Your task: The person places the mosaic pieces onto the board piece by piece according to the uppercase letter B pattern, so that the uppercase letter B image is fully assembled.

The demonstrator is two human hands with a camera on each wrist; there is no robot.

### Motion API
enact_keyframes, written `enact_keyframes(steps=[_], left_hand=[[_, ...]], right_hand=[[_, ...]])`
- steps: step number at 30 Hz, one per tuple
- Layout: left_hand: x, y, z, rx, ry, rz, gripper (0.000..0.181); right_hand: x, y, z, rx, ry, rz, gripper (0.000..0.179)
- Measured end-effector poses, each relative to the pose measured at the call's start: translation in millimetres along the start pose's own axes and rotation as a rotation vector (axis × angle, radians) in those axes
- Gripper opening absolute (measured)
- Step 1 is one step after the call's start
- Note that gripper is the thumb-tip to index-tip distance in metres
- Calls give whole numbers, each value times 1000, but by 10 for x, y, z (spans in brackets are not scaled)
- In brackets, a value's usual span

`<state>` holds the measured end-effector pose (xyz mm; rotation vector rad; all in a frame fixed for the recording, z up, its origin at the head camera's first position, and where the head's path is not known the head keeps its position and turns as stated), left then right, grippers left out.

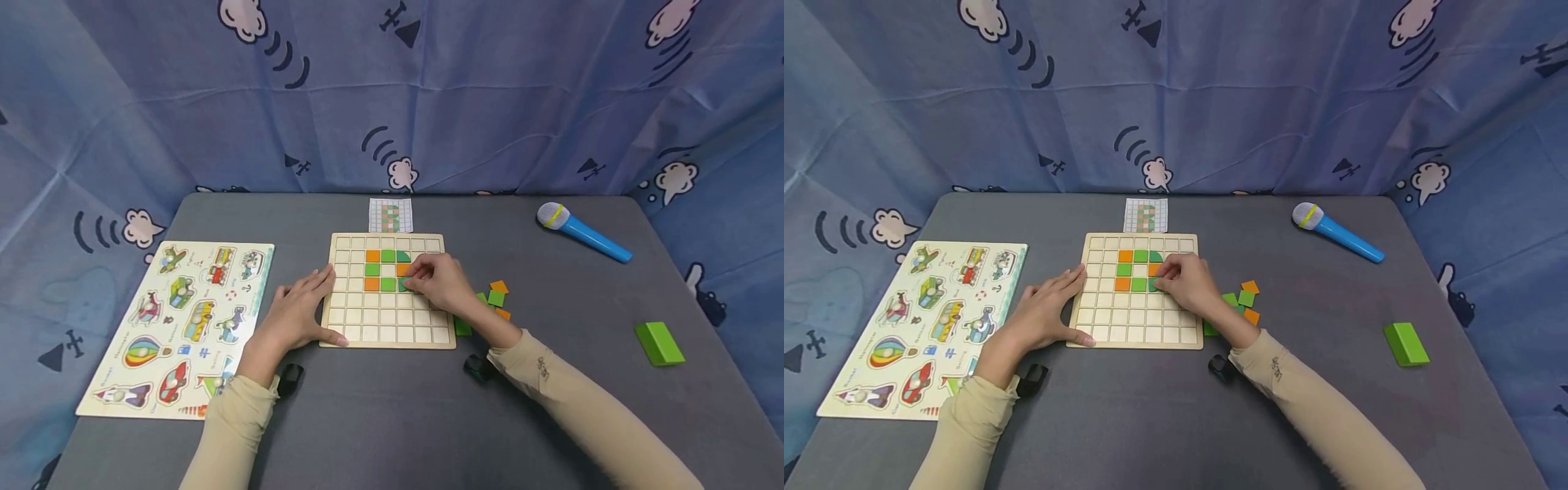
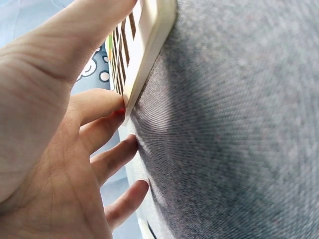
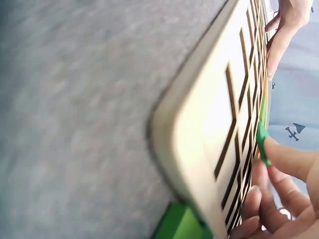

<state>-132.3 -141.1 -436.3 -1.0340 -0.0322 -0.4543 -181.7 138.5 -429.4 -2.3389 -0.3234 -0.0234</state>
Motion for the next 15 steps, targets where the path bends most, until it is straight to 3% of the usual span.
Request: enact_keyframes(steps=[15], left_hand=[[-4, -1, 1, -10, -2, -1, 127]], right_hand=[[-56, 58, -5, 41, 5, 8, 12]])
Point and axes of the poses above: each hand's wrist, its own x-axis away from the middle knuckle, its own y-axis out of the palm, z = x × y, the point moved 2 cm from there along -x, towards the middle knuckle, and after that the axes turned 4 degrees about x, right-handed, at the moved point
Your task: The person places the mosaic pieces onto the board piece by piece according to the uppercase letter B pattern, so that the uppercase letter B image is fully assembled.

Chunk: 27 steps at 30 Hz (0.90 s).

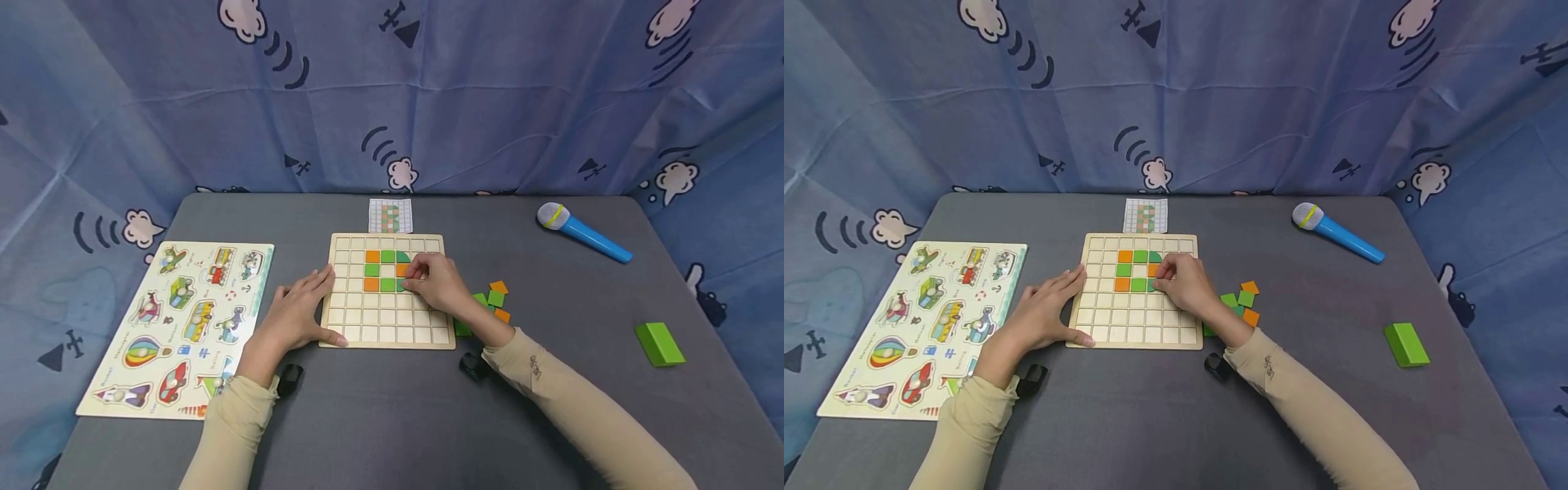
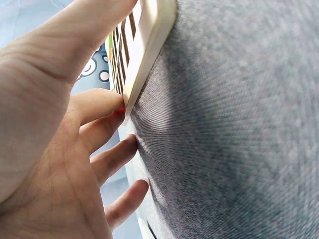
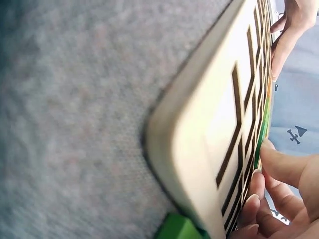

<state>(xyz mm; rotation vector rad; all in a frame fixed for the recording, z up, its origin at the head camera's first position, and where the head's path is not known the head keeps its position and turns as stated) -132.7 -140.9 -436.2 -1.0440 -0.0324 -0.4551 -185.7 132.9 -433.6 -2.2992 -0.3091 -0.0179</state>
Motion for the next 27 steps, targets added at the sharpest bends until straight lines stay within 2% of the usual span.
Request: enact_keyframes(steps=[6, 14, 27], left_hand=[[4, 3, 1, 2, -8, -5, 127], [-1, -8, 11, -3, -1, -7, 126], [-2, 3, 7, 29, -1, -9, 126]], right_hand=[[13, -9, 24, -16, -2, -21, 9], [81, -133, 126, -110, -88, -107, 13], [260, -419, 334, -78, -75, -129, 21]])
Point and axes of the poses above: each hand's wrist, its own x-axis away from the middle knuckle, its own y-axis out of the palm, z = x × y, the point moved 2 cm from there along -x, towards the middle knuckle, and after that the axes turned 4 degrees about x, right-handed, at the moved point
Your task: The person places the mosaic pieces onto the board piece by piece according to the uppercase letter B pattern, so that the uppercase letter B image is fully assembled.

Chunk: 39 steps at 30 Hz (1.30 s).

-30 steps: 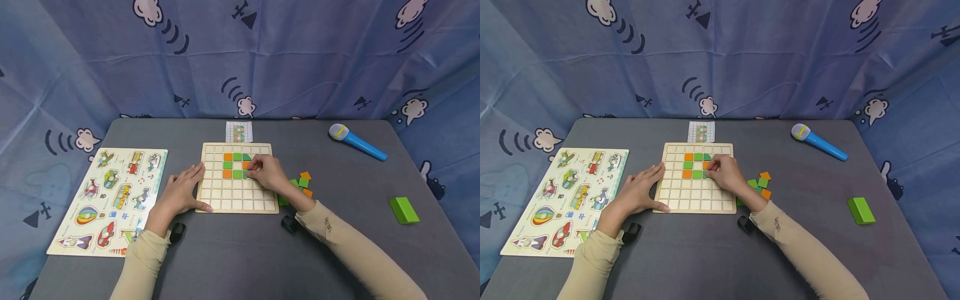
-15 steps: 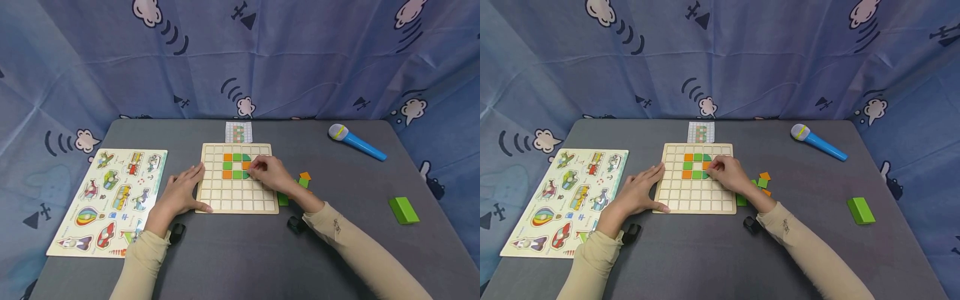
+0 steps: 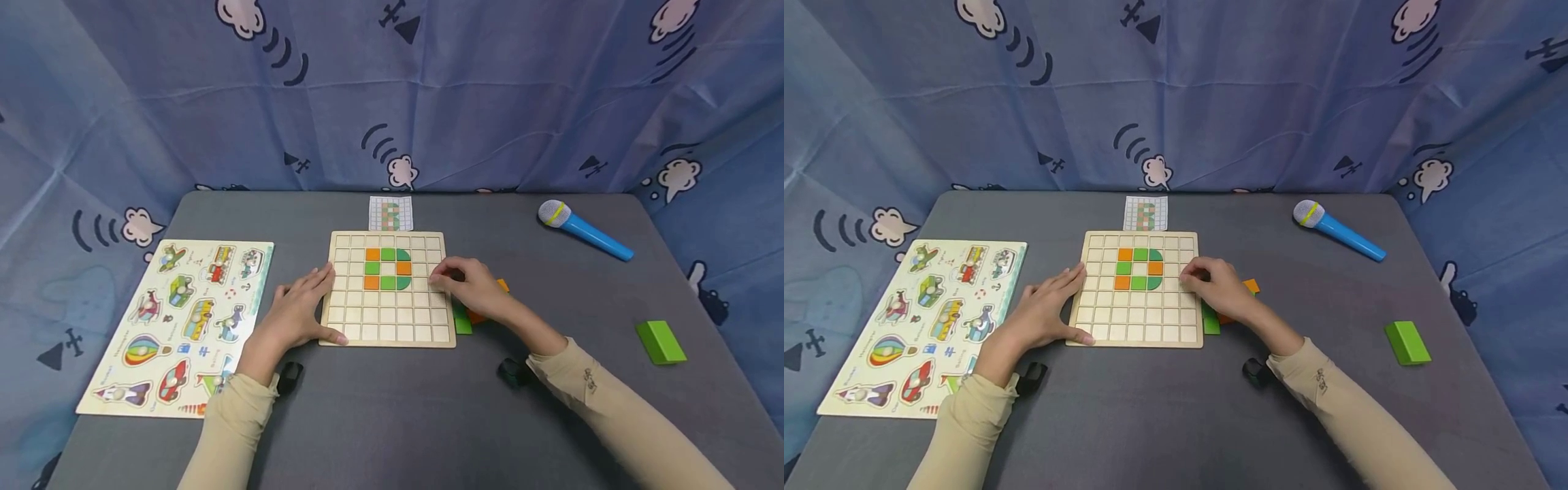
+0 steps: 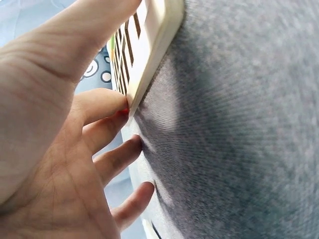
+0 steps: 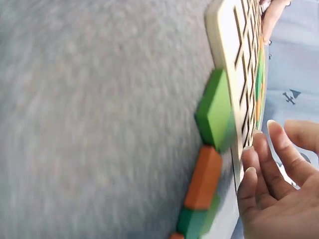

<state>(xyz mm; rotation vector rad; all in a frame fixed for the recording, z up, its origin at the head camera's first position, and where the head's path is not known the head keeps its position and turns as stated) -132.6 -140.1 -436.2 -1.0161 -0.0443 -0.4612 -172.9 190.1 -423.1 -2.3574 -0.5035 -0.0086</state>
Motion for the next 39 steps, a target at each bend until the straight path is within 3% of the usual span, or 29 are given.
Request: enact_keyframes(steps=[13, 20, 24, 31, 39], left_hand=[[7, -8, 25, 19, 3, -3, 126], [4, -6, 37, 15, -3, -11, 127], [1, -7, 47, 11, -13, -19, 127], [4, -10, 46, -3, -7, -17, 127], [-6, -6, 44, -7, -7, -17, 127]], right_hand=[[146, -335, 326, 75, 27, -83, 20], [247, -448, 356, 75, 7, -220, 31], [282, -491, 362, 117, 17, -248, 35], [267, -490, 389, 161, 29, -204, 29], [190, -409, 357, 161, -28, -37, 14]])
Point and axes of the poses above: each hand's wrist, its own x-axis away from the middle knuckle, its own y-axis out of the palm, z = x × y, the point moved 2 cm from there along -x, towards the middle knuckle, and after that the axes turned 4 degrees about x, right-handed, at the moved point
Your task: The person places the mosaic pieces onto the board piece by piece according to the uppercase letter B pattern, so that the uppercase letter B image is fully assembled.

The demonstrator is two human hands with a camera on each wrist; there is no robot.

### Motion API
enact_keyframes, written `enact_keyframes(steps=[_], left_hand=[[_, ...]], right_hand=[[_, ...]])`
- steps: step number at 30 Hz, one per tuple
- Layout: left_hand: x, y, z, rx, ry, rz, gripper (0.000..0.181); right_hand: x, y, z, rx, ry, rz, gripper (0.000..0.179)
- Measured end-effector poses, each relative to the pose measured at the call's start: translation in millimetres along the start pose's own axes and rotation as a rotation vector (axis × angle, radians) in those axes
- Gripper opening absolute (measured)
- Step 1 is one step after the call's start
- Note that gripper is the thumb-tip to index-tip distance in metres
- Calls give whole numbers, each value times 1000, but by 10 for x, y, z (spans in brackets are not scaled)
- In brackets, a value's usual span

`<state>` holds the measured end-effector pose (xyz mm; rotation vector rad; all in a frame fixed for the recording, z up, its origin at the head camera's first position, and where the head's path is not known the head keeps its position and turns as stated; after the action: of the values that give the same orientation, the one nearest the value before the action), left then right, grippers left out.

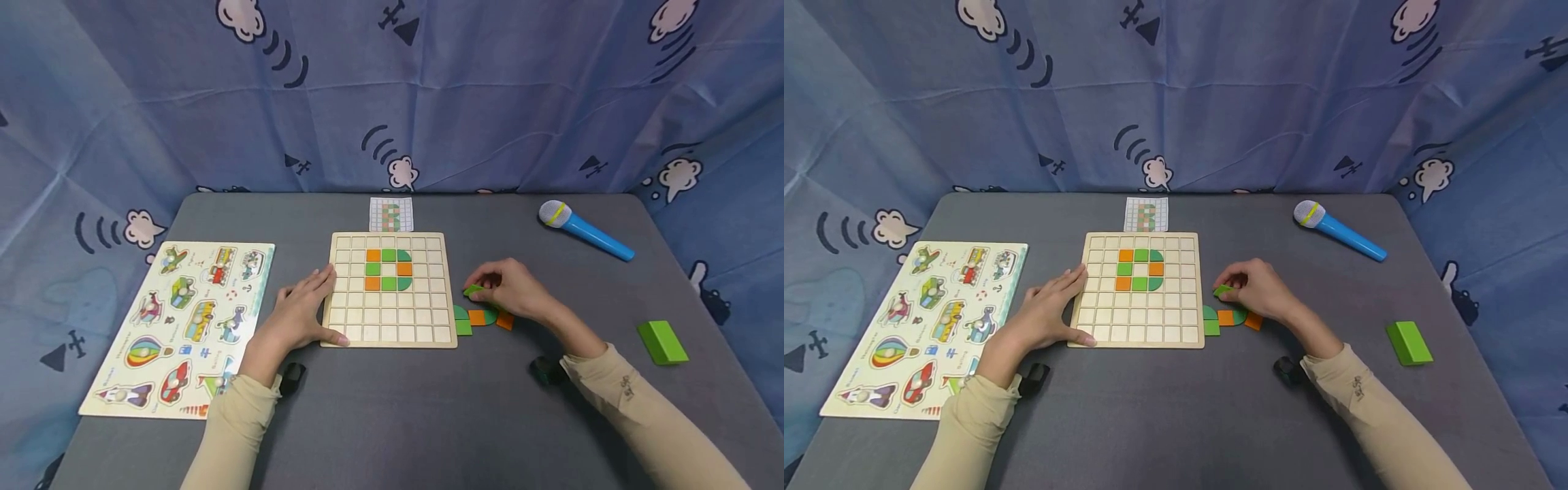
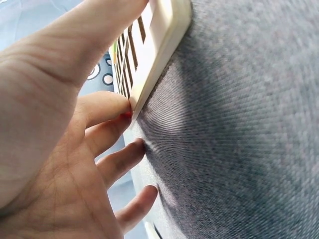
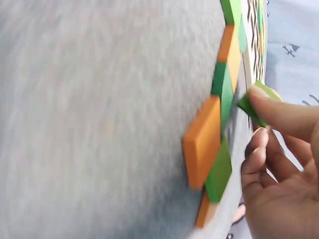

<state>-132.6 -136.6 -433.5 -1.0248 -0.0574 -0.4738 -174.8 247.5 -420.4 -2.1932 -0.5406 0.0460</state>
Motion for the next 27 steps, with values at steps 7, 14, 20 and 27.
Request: enact_keyframes(steps=[7, 14, 20, 27], left_hand=[[4, 3, 3, 9, 5, 4, 126], [5, -2, 1, 15, 7, 3, 127], [-1, -7, -7, 4, 13, 7, 127], [0, -1, -16, 5, 18, 18, 127]], right_hand=[[-108, 148, -139, -110, -7, 87, 14], [-175, 316, -294, -156, -9, 134, 19], [-228, 376, -427, -183, 25, 155, 14], [-322, 498, -588, -200, 63, 150, 11]])
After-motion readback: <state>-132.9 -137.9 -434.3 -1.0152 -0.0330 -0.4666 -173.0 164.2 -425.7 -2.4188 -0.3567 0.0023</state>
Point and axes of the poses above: each hand's wrist, its own x-axis away from the middle knuckle, its own y-axis out of the palm, z = x × y, the point moved 2 cm from there along -x, towards the middle knuckle, and after that the axes turned 4 degrees about x, right-handed, at the moved point
